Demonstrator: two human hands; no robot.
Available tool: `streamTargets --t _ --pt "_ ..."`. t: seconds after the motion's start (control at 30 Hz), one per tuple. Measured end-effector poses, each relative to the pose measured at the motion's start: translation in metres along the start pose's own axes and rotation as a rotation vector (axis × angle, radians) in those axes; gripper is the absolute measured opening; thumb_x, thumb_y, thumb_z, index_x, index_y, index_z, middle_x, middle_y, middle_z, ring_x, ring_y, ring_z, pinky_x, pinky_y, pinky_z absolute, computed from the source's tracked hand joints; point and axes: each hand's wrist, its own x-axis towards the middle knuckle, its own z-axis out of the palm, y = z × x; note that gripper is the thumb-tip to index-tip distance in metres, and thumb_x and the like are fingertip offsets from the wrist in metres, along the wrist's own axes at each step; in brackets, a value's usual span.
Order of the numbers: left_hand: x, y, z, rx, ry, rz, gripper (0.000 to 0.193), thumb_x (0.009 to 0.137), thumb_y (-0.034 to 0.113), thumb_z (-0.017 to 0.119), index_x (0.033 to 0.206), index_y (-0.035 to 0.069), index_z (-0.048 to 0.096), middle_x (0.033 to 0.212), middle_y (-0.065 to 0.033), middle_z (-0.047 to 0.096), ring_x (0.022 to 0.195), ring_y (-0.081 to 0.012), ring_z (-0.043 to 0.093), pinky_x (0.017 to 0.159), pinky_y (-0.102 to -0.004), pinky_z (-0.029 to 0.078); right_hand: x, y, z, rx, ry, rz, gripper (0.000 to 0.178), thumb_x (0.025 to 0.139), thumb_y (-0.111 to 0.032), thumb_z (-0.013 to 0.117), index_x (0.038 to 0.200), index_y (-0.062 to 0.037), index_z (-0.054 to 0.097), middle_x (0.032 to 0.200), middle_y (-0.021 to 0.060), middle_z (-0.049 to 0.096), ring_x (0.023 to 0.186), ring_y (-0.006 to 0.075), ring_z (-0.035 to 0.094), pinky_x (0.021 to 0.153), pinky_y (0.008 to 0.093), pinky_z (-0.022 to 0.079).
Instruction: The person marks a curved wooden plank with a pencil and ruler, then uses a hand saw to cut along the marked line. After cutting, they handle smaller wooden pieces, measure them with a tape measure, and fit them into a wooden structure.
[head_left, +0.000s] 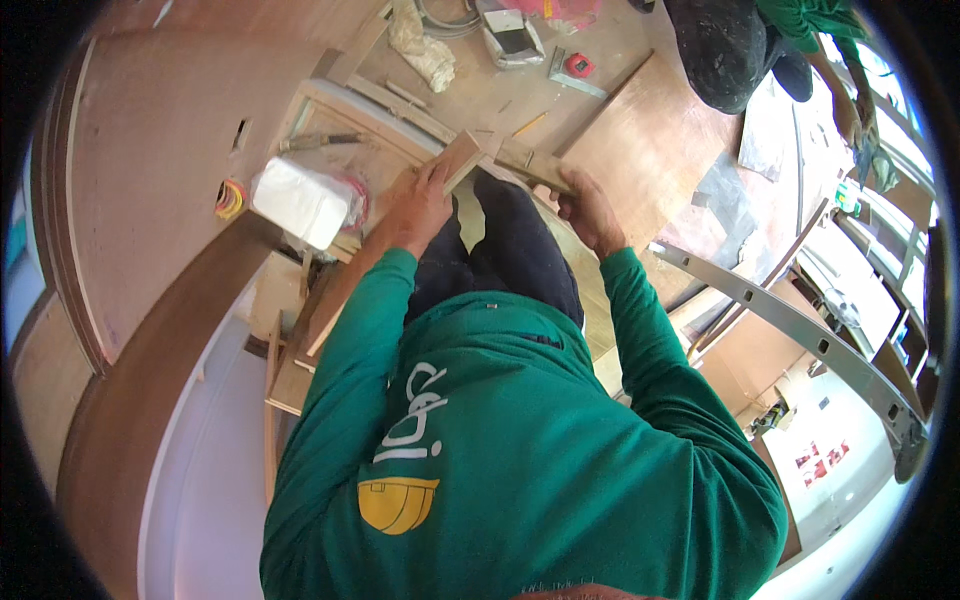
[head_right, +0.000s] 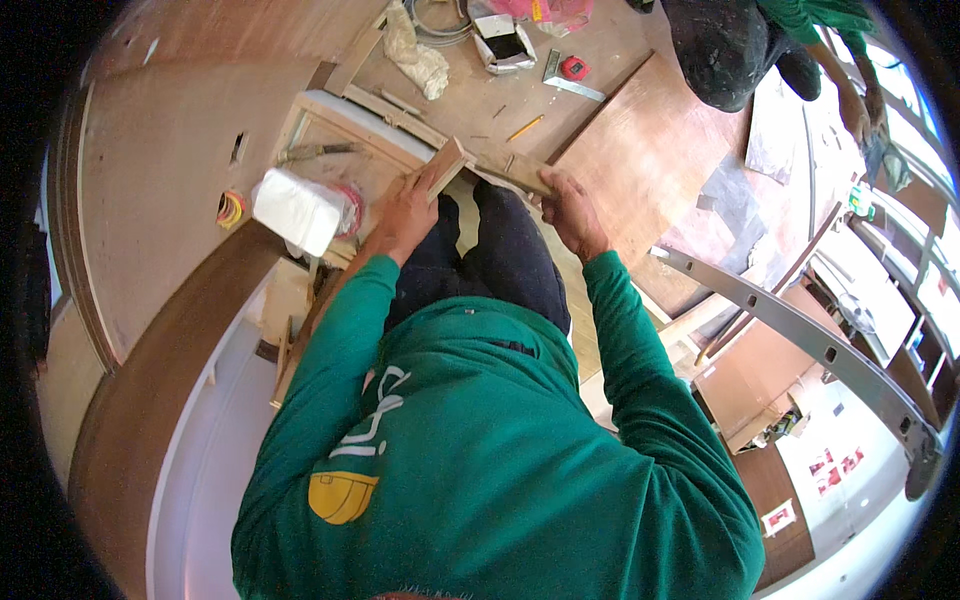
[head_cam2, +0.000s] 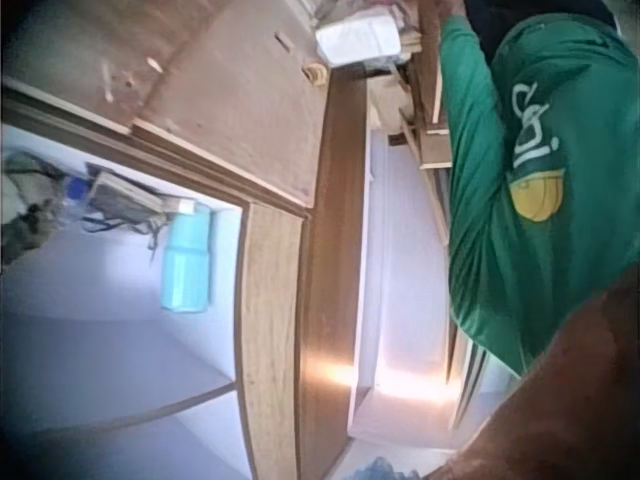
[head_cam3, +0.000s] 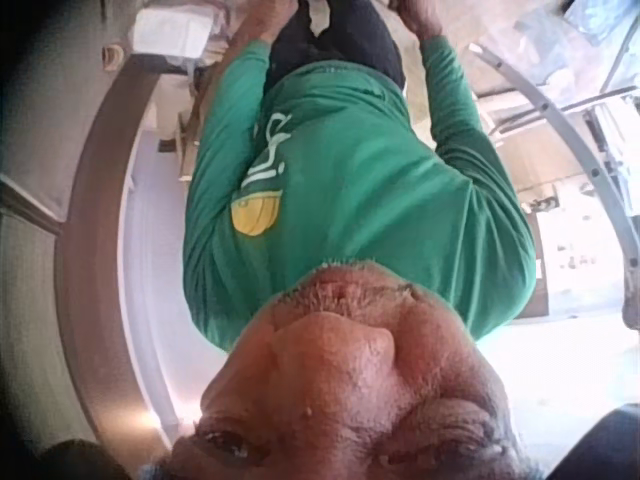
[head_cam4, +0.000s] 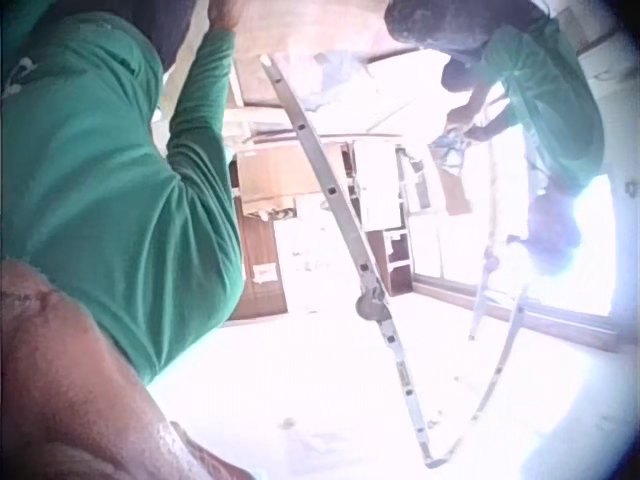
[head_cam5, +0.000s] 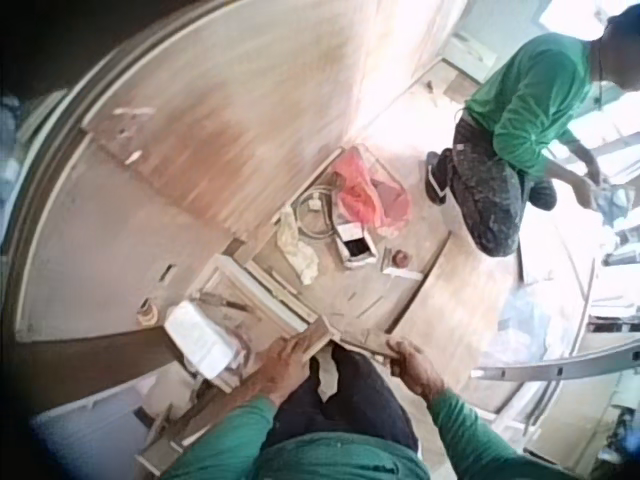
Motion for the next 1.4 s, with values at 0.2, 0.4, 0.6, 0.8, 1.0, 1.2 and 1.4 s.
streamTargets --t 0.2,0.4,0.6,0.8,1.0,1.2,1.4 --pt "0.001 -0.009 0.018 -0.049 -0.022 -0.029 0.060 0.095 0.016 0.067 0.153 0.012 0.052 0.146 -0.0176 0.059 0.124 -0.0458 0.064 0.102 -0.0514 0.057 -0.027 0.046 -0.044 -0.881 -0.195 0.080 0.031 0.092 -0.036 0.075 0.103 -0.0079 0.067 0.086 0.0021 0.065 0.076 0.0153 0.061 0.069 0.0324 0.049" --pt "-0.005 -0.015 0.032 0.013 0.018 -0.024 0.061 0.092 0.022 0.070 0.151 0.013 0.053 0.146 -0.0141 0.060 0.112 -0.0451 0.070 0.091 -0.0552 0.060 -0.051 0.028 0.015 -1.844 -0.203 -0.176 0.040 0.087 -0.048 0.078 0.104 -0.0115 0.078 0.113 0.0170 0.074 0.121 0.0347 0.060 0.098 0.0594 0.048" --pt "-0.008 -0.010 0.025 0.028 0.054 0.010 0.057 0.095 0.019 0.065 0.150 0.012 0.054 0.144 -0.0162 0.062 0.114 -0.0459 0.069 0.092 -0.0548 0.059 -0.034 0.026 0.020 -1.854 -0.452 -0.421 0.046 0.089 -0.050 0.074 0.105 -0.0075 0.079 0.110 0.0216 0.074 0.116 0.0395 0.065 0.097 0.0591 0.051" --pt "-0.021 0.001 -0.002 -0.020 -0.004 -0.052 0.050 0.097 0.010 0.057 0.147 0.006 0.056 0.136 -0.0219 0.065 0.115 -0.0455 0.068 0.095 -0.0544 0.058 -0.042 0.023 0.019 -1.576 -0.294 -0.077 0.054 0.095 -0.049 0.067 0.111 0.0031 0.067 0.102 0.0316 0.073 0.100 0.0485 0.072 0.091 0.0548 0.056" --pt "-0.035 -0.032 -0.004 0.165 -0.014 -0.063 0.048 0.092 0.010 0.065 0.139 0.000 0.062 0.132 -0.0231 0.064 0.113 -0.0441 0.066 0.098 -0.0534 0.056 -0.060 0.038 0.032 -1.508 -0.139 -0.125 0.058 0.095 -0.049 0.066 0.115 0.0042 0.055 0.104 0.0370 0.071 0.105 0.0506 0.070 0.093 0.0571 0.055" --pt "-0.041 -0.029 -0.001 0.052 0.001 -0.079 0.050 0.091 0.014 0.068 0.140 0.002 0.062 0.139 -0.0210 0.064 0.123 -0.0423 0.062 0.102 -0.0527 0.054 -0.077 0.015 0.033 -1.541 -0.312 0.000 0.062 0.094 -0.051 0.067 0.130 -0.0016 0.057 0.117 0.0294 0.072 0.114 0.0477 0.068 0.101 0.0548 0.052" --pt "-0.036 -0.033 -0.007 0.034 -0.007 -0.093 0.055 0.092 0.016 0.067 0.145 0.006 0.060 0.145 -0.0210 0.062 0.128 -0.0426 0.061 0.104 -0.0520 0.053 -0.082 0.009 0.064 -1.756 -0.421 0.079 0.063 0.101 -0.059 0.057 0.131 -0.0033 0.061 0.119 0.0241 0.073 0.115 0.0457 0.069 0.104 0.0545 0.050"
